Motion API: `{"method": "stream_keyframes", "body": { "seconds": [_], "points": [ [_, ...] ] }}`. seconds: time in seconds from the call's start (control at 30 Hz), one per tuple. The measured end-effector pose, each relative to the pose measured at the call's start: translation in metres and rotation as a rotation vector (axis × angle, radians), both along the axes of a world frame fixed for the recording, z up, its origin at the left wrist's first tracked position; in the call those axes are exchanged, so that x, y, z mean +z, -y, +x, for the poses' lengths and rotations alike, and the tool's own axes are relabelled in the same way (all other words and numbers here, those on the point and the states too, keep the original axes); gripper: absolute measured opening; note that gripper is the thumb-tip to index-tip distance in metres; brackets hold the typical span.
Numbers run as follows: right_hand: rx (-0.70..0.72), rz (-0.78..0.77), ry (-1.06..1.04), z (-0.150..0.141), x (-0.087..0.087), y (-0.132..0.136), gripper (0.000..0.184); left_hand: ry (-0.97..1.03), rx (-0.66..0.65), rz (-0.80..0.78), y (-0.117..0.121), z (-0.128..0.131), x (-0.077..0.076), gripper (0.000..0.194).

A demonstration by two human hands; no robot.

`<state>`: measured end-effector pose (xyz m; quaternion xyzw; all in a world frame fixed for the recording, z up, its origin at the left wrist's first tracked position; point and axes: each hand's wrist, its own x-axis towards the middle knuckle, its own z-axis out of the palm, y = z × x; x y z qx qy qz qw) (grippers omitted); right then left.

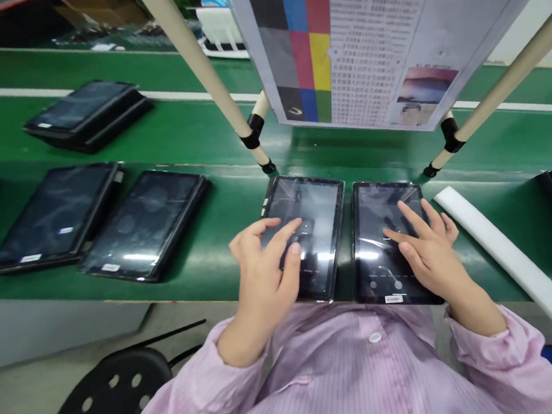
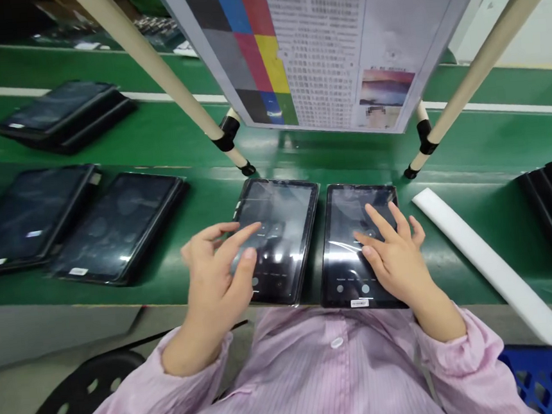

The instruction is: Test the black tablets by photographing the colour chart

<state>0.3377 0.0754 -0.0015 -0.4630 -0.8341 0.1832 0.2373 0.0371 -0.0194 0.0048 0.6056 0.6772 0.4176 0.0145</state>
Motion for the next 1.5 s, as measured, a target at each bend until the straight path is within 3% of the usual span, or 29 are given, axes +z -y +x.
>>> {"method": "stream_keyframes", "body": {
  "seconds": [0.1,0.2,0.33,0.5,0.63,0.8,0.97,1.1,1.17,1.23,1.37,1.43,1.5],
  "points": [
    [-0.022,0.065,-0.018,-0.003,0.001,0.005,0.046,-0.159,0.069,-0.081,-0.006,-0.017,-0.004,0.032],
    [-0.068,0.154,-0.053,0.002,0.004,0.010,0.052,-0.279,0.136,-0.236,-0.009,-0.019,-0.003,0.036],
    [-0.147,0.191,-0.002,0.015,0.002,0.018,0.053,-0.406,0.096,-0.473,-0.010,-0.016,0.002,0.043],
    [-0.231,0.238,0.030,0.032,-0.007,0.026,0.056,-0.408,0.104,-0.327,-0.004,-0.016,0.006,0.042],
    [-0.235,0.277,0.027,0.035,-0.013,0.027,0.055,-0.404,0.005,-0.236,-0.001,-0.009,0.005,0.040],
    [-0.216,0.238,-0.013,0.033,-0.019,0.023,0.052,-0.401,-0.040,-0.241,-0.001,0.003,0.002,0.036],
    [-0.275,0.235,-0.294,0.036,-0.018,0.020,0.055,-0.404,-0.042,-0.265,-0.005,0.013,0.001,0.036],
    [-0.309,0.154,-0.426,0.038,-0.024,0.019,0.057,-0.385,-0.038,-0.375,-0.009,0.017,0.004,0.036],
    [-0.333,0.114,-0.448,0.038,-0.031,0.019,0.056,-0.318,-0.057,-0.432,-0.007,0.021,0.007,0.037],
    [-0.371,0.052,-0.481,0.038,-0.039,0.017,0.058,-0.143,-0.164,-0.471,-0.002,0.029,0.008,0.046],
    [-0.463,-0.327,-0.744,0.030,-0.055,0.007,0.074,0.330,-0.443,-0.595,0.005,0.066,-0.006,0.070],
    [-0.455,-0.462,-0.861,0.024,-0.057,0.001,0.077,0.477,-0.437,-0.653,0.002,0.087,-0.016,0.074],
    [-0.438,-0.486,-0.894,0.019,-0.053,-0.004,0.077,0.559,-0.398,-0.662,-0.005,0.103,-0.022,0.075]
  ]
}}
